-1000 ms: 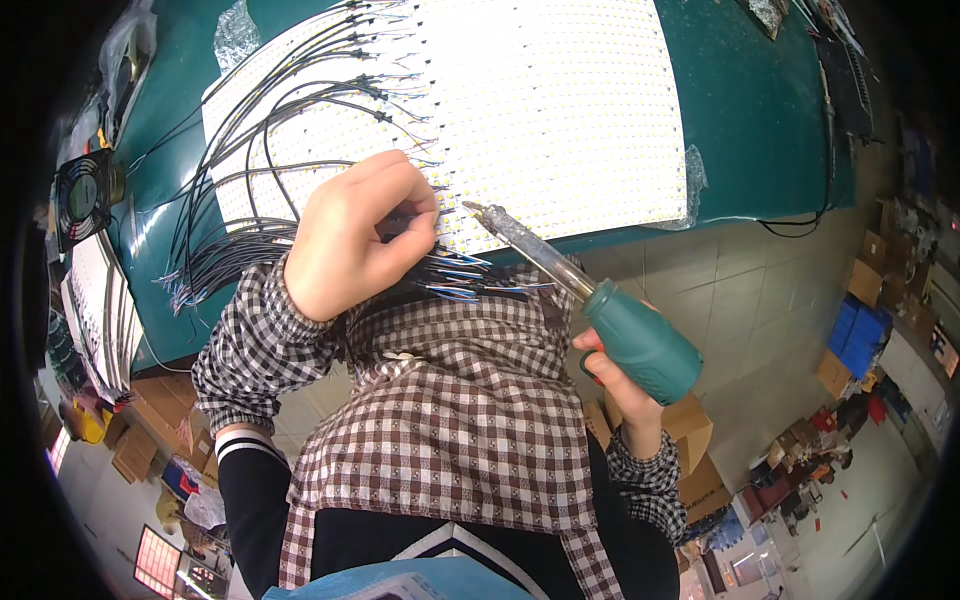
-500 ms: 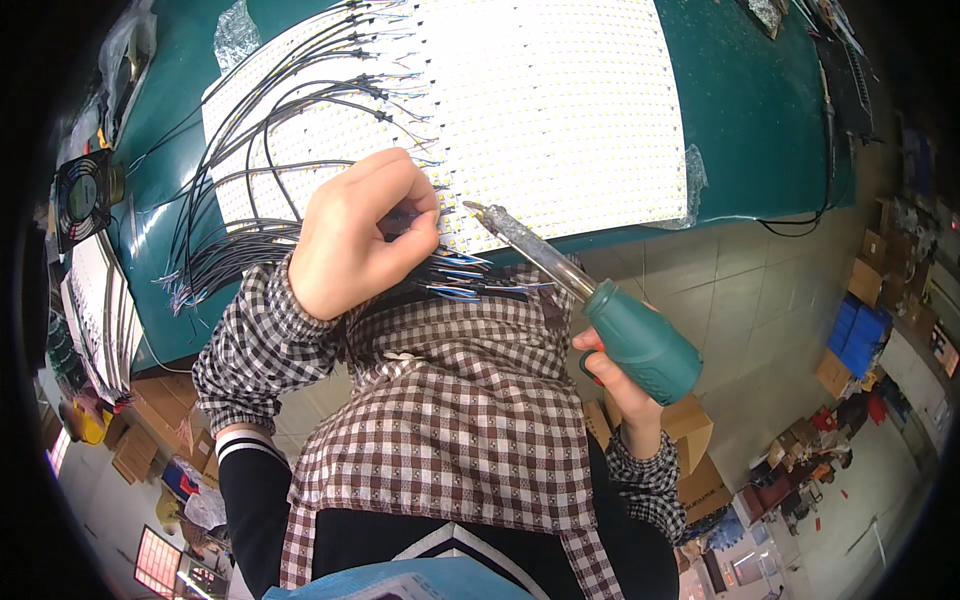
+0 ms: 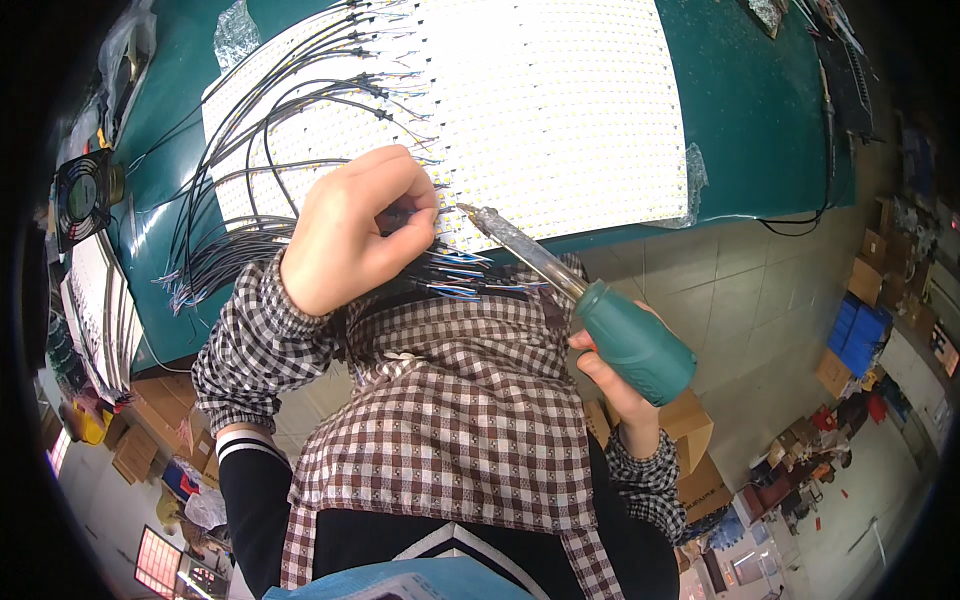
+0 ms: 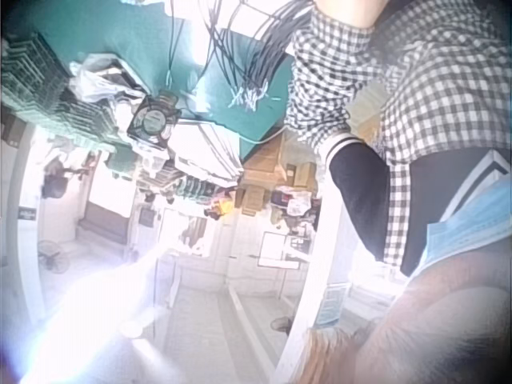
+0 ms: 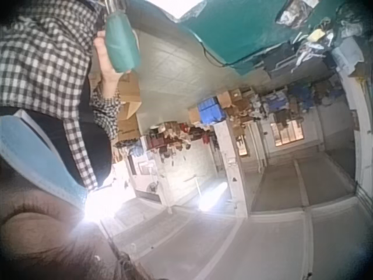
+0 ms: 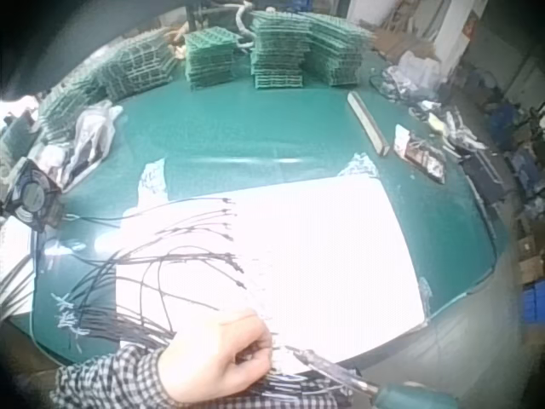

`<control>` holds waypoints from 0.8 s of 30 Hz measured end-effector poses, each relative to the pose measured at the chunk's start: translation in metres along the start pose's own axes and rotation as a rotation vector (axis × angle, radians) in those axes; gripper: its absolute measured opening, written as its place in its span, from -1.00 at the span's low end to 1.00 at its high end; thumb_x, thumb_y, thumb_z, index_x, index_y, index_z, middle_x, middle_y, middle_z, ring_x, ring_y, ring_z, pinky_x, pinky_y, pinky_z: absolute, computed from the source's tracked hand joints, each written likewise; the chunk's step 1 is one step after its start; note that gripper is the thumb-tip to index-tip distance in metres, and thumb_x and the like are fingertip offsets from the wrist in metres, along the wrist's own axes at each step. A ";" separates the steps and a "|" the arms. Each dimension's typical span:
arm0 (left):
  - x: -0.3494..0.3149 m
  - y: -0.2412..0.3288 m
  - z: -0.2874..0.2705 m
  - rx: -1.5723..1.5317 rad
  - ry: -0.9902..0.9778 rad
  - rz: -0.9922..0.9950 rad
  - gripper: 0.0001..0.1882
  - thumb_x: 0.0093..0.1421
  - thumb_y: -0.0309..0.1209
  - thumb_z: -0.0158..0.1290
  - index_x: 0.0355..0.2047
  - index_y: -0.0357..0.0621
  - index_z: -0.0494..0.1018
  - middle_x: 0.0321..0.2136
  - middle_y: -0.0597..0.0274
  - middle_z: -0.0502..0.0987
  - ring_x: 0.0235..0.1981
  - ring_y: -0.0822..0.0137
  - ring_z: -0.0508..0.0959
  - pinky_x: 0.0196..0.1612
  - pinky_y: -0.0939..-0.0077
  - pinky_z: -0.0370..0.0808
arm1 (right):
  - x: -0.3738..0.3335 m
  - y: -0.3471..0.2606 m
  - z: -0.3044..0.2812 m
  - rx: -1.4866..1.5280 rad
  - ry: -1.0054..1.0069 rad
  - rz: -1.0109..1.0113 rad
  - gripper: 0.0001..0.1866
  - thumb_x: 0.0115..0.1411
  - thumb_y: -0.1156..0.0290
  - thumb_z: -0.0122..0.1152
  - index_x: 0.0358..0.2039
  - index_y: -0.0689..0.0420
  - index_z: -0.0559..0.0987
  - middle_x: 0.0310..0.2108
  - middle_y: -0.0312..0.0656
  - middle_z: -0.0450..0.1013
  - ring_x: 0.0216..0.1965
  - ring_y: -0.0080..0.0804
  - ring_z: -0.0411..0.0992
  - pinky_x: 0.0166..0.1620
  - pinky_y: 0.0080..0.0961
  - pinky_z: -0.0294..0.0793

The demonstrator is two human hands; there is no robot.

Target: The person uses a soldering iron to attach black wires to a large white LED panel. They hold the wires with one hand and apply the soldering iron with the other, working methodically across the panel's surface. The person occasionally adjusts the position of the wires and the panel during the process.

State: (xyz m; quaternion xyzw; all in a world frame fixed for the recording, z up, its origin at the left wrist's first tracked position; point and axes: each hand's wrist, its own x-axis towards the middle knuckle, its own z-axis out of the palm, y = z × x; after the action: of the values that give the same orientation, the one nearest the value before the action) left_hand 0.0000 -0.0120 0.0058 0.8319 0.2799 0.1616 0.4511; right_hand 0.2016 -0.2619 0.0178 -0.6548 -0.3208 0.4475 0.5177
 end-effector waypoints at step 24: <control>-0.001 0.002 0.001 0.064 -0.010 0.005 -0.93 -0.01 -0.56 0.09 -0.49 -0.21 0.42 -0.52 0.16 0.43 -0.54 0.22 0.49 -0.48 0.42 0.42 | 0.000 0.004 -0.002 -0.079 0.004 -0.035 -0.46 0.06 0.47 0.45 -0.02 0.43 0.43 -0.35 -0.07 0.59 -0.32 -0.34 0.59 -0.18 -0.42 0.60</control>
State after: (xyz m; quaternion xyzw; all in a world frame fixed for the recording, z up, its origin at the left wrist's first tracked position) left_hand 0.0006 -0.0138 0.0076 0.8475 0.2806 0.1495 0.4251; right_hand 0.2029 -0.2639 0.0138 -0.6698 -0.3487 0.4242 0.4999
